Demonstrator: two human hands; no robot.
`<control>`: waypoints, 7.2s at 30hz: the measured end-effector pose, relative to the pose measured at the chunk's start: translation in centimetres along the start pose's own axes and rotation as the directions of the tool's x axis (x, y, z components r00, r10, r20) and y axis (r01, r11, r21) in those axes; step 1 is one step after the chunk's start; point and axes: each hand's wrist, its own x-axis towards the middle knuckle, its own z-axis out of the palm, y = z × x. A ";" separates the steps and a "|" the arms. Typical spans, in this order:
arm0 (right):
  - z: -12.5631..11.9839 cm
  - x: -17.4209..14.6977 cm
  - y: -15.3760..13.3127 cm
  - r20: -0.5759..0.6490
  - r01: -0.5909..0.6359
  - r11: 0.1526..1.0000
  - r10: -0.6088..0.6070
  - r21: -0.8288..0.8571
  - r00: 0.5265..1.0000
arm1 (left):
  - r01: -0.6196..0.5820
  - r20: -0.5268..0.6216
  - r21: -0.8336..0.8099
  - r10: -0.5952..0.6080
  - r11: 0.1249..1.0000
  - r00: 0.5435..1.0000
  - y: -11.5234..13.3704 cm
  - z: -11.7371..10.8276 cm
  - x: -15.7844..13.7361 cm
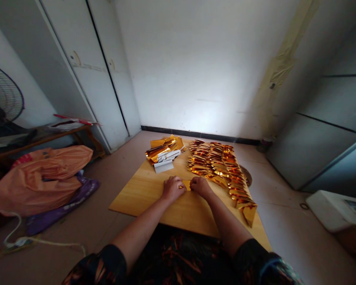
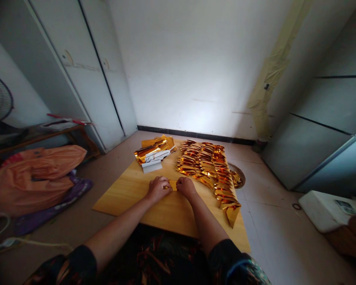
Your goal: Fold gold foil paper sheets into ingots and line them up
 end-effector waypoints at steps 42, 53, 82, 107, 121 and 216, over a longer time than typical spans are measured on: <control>-0.1 -4.8 0.5 -0.042 0.203 0.884 -0.242 -0.420 0.969 | -0.158 -0.044 -0.064 0.155 0.985 0.987 -2.1 -0.1 -0.8; 0.0 -4.9 3.8 -0.419 0.150 0.980 -0.190 -0.127 0.888 | -0.072 -0.002 -0.066 0.072 0.995 0.997 -1.4 -0.3 -0.8; 0.7 -3.7 4.9 -0.278 0.281 0.958 -0.287 -0.059 0.917 | -0.114 -0.084 -0.130 0.104 0.985 0.991 -1.9 0.4 -1.0; -1.5 -7.5 4.2 0.065 0.506 0.741 -0.536 -0.442 0.842 | -0.416 -0.008 -0.110 0.418 0.903 0.909 -2.8 -0.7 -1.5; -1.0 -8.4 4.1 0.043 0.481 0.730 -0.529 -0.485 0.847 | -0.392 0.084 0.155 0.383 0.907 0.920 1.2 -2.5 -2.6; -1.5 -7.4 5.0 -0.043 0.509 0.809 -0.543 -0.295 0.838 | -0.466 0.044 0.166 0.465 0.869 0.884 2.2 0.7 -3.5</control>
